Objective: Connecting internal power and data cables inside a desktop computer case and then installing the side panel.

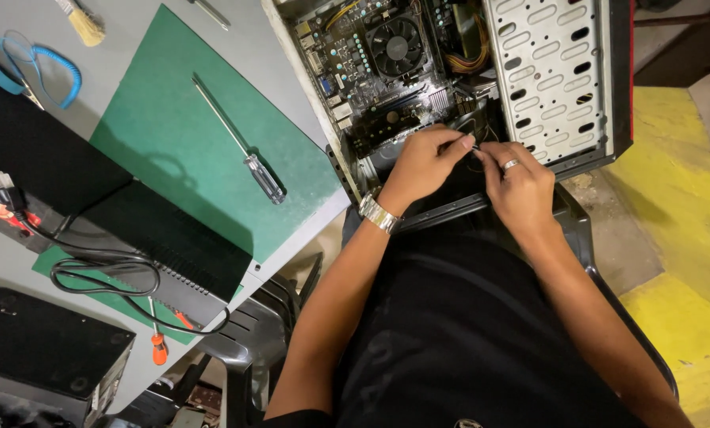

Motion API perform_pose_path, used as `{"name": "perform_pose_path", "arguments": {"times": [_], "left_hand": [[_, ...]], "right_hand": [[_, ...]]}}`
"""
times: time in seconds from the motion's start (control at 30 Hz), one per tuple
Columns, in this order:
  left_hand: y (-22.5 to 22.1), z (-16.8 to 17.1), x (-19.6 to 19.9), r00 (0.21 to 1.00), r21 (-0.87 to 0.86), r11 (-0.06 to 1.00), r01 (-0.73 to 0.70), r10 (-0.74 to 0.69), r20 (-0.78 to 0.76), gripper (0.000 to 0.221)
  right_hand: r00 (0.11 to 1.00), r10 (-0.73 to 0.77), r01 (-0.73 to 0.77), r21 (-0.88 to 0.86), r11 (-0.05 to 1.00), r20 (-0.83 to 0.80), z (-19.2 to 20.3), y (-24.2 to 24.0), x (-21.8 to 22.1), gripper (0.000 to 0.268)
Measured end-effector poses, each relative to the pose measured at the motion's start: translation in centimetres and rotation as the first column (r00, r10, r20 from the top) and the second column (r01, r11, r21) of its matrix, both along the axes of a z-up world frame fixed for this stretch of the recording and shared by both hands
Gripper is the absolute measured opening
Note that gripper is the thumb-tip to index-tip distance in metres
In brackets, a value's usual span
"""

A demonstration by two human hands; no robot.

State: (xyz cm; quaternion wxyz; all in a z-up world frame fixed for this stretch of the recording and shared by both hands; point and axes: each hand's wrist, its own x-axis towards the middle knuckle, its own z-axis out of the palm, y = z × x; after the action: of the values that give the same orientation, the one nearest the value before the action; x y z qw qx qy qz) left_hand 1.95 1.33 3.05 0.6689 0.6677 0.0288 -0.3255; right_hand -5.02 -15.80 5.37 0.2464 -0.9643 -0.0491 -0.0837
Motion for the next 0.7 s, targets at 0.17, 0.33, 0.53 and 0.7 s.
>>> {"name": "perform_pose_path", "arguments": {"times": [0.17,0.33,0.53,0.7], "left_hand": [[0.2,1.9,0.9,0.991,0.008,0.999,0.042,-0.043,0.13,0.032],[-0.5,1.3,0.9,0.991,0.077,0.997,0.025,-0.014,-0.137,0.024],[-0.3,-0.7,0.9,0.913,0.009,1.0,-0.016,0.018,-0.407,0.02],[-0.2,-1.6,1.4,0.904,0.023,1.0,0.013,-0.002,-0.427,0.016]], "right_hand": [[1.0,0.011,-0.011,-0.005,1.0,-0.007,0.1,-0.1,0.0,0.006],[0.999,0.032,-0.032,0.012,0.999,-0.011,0.6,0.5,0.1,0.01],[0.998,0.061,-0.06,0.052,0.997,-0.016,0.5,0.7,0.2,0.009],[0.993,0.117,-0.117,0.02,0.993,-0.005,-0.8,0.0,-0.2,0.007]]}}
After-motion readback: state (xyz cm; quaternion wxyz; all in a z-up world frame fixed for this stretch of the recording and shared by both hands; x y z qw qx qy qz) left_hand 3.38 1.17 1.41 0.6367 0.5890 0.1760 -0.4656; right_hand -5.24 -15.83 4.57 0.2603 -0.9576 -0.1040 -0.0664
